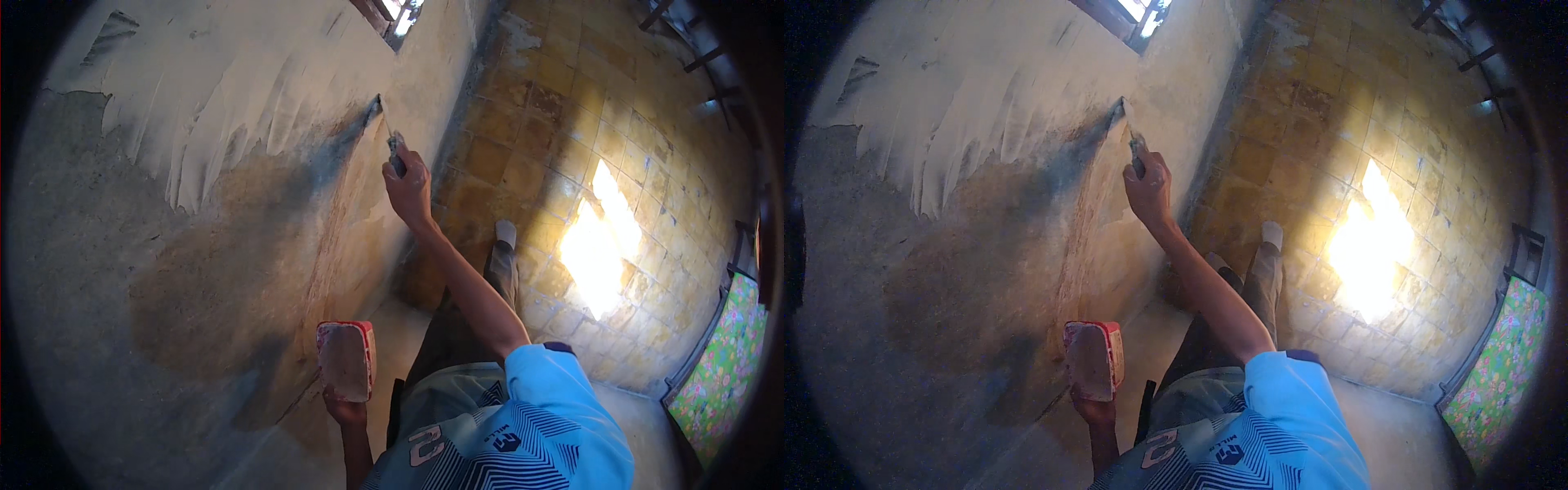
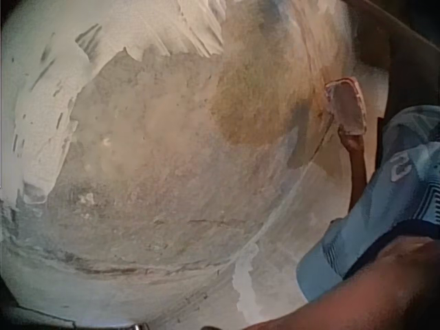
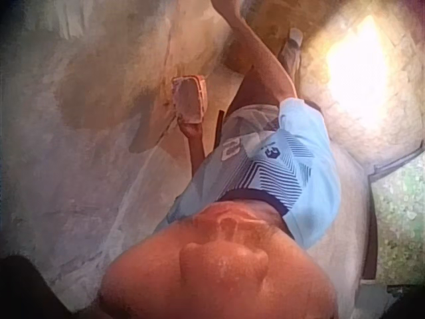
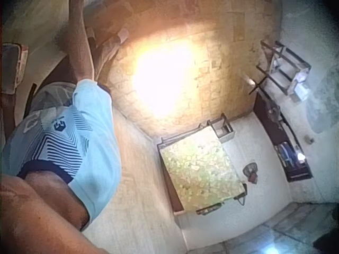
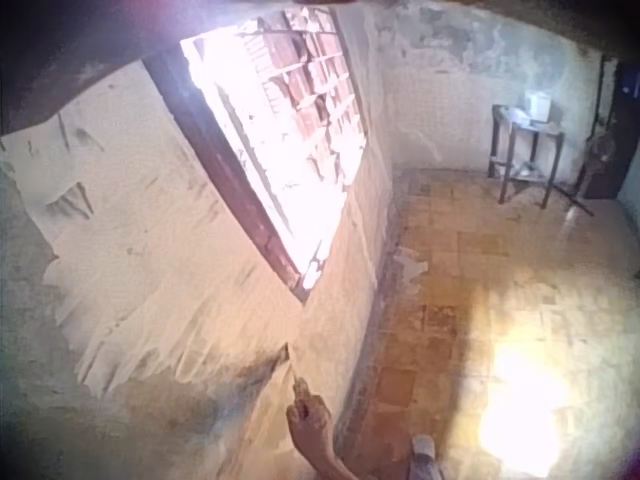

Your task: The person applies filler to a damaged concrete wall using a putty knife.

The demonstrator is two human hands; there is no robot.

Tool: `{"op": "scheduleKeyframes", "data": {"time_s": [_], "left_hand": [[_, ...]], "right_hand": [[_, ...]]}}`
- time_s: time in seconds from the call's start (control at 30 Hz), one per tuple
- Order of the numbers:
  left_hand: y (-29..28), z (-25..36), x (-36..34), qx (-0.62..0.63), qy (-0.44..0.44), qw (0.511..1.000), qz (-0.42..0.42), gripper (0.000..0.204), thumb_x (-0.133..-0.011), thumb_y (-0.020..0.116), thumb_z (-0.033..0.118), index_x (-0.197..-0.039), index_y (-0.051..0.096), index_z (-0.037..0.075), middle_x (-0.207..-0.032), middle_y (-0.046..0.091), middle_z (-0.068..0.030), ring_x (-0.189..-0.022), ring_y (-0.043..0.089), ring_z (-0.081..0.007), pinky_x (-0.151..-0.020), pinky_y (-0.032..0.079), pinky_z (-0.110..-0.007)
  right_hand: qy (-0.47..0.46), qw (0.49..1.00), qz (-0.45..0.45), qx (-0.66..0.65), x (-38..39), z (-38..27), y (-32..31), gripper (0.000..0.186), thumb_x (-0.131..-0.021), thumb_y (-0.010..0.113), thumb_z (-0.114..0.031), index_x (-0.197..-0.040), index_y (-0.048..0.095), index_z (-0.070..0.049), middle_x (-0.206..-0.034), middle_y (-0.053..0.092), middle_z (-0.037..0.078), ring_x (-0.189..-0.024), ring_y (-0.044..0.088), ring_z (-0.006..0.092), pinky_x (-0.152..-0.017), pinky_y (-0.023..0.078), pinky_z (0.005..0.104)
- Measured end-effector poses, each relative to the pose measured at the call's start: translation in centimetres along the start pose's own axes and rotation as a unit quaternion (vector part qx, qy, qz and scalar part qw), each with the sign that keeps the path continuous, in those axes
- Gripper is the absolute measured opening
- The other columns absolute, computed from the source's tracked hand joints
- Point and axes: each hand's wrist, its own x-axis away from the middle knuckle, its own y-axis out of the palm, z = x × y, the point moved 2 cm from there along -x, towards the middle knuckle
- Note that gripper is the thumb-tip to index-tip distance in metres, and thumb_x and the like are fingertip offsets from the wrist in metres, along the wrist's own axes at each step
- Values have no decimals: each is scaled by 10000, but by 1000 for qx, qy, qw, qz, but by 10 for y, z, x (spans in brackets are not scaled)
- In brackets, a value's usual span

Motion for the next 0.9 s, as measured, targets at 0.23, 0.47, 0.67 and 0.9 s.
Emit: {"op": "scheduleKeyframes", "data": {"time_s": [0.23,0.47,0.67,0.9], "left_hand": [[-8,-8,5,-45,15,997,59,622,-871,530,327,-1410,328,94,-1401,397,-132,-1281,401,-331,-1034,368,-509],[44,-7,9,-111,42,993,6,614,-873,525,331,-1408,333,98,-1405,395,-126,-1283,398,-332,-1038,364,-509],[27,-7,10,-55,46,997,34,602,-870,517,349,-1396,355,105,-1397,404,-127,-1278,404,-336,-1042,358,-514],[28,-8,15,-131,38,988,75,639,-859,534,447,-1385,375,122,-1384,426,-109,-1261,431,-315,-1021,389,-496]], "right_hand": [[-46,998,-20,-43,74,-10,19,399,-743,603,-3,-1142,596,16,-789,537,156,-668,551,259,-631,455,357],[11,1000,-14,-18,50,14,-19,351,-769,636,-74,-1106,602,19,-788,540,149,-701,551,256,-664,445,352],[-13,999,41,-15,-22,17,10,343,-771,614,-17,-1104,584,55,-836,568,176,-695,579,257,-628,467,346],[-40,997,44,-58,41,15,30,254,-787,606,-34,-1031,583,33,-800,534,154,-684,546,263,-639,449,359]]}}
